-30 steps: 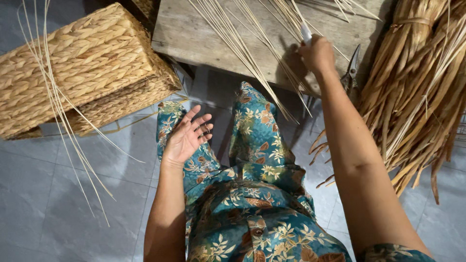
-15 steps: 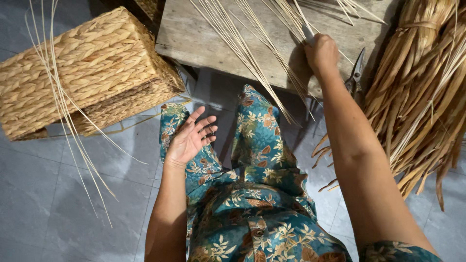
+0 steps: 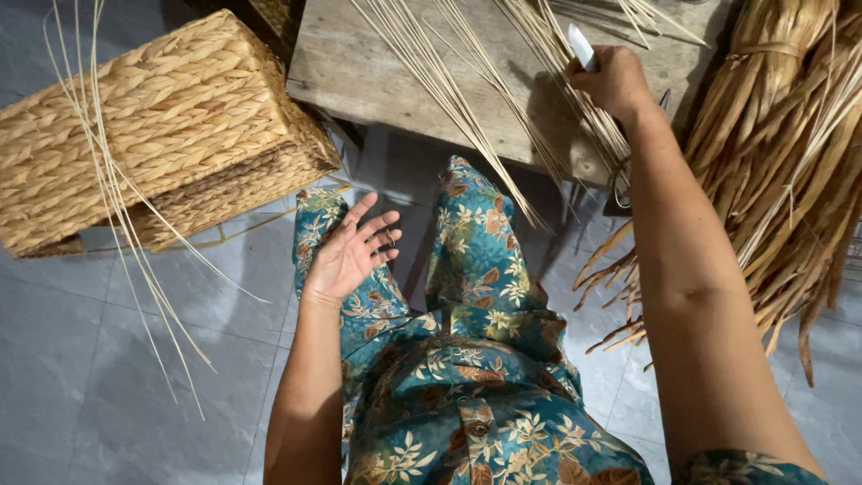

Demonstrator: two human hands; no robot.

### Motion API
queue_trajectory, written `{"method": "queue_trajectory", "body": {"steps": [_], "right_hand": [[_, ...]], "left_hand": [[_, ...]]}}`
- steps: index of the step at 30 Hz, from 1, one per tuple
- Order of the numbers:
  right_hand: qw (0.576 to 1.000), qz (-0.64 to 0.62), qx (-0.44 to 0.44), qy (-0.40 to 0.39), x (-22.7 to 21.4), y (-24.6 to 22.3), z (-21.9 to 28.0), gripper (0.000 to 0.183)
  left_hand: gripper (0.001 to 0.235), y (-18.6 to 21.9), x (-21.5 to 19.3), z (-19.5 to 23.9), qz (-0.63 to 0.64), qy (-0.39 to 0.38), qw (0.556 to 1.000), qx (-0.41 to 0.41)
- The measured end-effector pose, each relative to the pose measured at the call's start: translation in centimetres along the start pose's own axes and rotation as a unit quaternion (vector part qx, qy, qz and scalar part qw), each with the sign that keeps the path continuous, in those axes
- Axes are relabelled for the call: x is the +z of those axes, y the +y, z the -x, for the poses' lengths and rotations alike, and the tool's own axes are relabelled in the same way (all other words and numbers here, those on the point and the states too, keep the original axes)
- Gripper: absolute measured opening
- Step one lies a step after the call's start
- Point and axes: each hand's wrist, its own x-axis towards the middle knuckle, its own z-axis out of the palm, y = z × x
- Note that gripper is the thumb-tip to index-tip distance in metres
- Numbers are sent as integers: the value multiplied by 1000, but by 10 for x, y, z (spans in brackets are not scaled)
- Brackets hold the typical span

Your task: The person sits at a low wooden table and repeatedly picks up thin bamboo strips. Using a small knife, they scrape and smooth the strips, then place them back on the table. Scissors and a woven basket are visible nearby.

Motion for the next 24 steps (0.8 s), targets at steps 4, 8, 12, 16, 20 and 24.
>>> {"method": "queue_trajectory", "body": {"steps": [4, 8, 12, 16, 20, 24], "right_hand": [[996, 46, -32, -63, -14, -30, 22, 18], [995, 1, 3, -97, -19, -73, 41, 21], [984, -135, -48, -106, -47, -123, 68, 10], [975, -209, -76, -6, -93, -166, 101, 18], [899, -413, -143, 42, -115, -201, 134, 16], [875, -477, -62, 50, -73, -226, 177, 9]], "left_hand": [[67, 0, 0, -1, -1, -1, 1000, 2], [67, -1, 2, 1, -7, 6, 1000, 3], [69, -1, 4, 1, -20, 14, 1000, 8], [71, -3, 0, 3, -29, 18, 999, 9], [71, -5, -1, 4, -21, -15, 999, 34], [63, -8, 15, 5, -78, 4, 994, 81]]}}
